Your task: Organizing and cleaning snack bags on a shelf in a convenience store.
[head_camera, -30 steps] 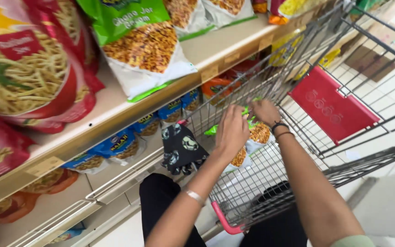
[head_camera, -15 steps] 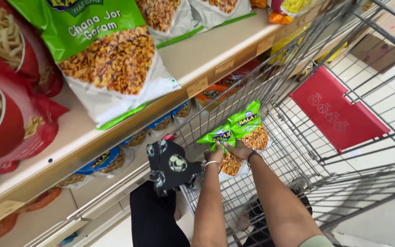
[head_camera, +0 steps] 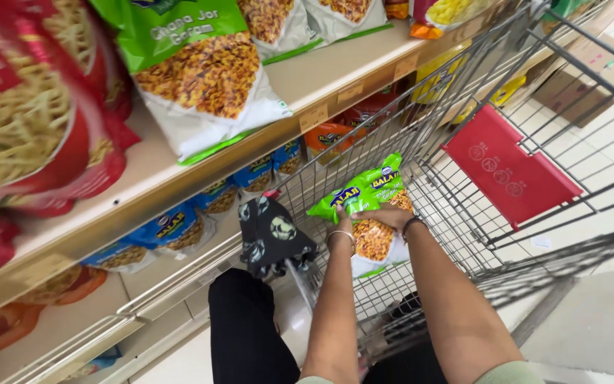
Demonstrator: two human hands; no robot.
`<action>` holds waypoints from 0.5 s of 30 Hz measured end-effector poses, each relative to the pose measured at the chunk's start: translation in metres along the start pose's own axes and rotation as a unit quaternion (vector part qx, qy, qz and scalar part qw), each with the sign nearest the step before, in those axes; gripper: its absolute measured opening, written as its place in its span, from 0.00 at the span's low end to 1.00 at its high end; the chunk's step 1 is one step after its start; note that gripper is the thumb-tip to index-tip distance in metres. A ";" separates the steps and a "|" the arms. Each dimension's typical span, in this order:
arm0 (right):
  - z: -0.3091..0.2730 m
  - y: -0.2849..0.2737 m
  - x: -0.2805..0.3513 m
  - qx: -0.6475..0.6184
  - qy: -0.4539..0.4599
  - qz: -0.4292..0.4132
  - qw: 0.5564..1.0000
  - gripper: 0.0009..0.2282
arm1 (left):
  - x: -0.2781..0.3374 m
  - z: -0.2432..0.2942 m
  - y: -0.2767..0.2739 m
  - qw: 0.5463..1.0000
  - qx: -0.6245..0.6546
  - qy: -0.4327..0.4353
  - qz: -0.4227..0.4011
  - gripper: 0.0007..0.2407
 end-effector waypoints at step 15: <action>-0.170 0.015 0.180 -0.071 -0.317 0.148 0.934 0.20 | 0.358 0.166 -0.098 0.949 -0.006 0.300 0.092 0.39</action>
Point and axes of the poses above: each hand's wrist, its own x-axis away from the middle knuckle, its own y-axis out of the palm, z = x × y, the point moved 7 cm from there along -x, towards the middle knuckle, and after that the axes turned 13 degrees about -z, right-handed, at the moved point
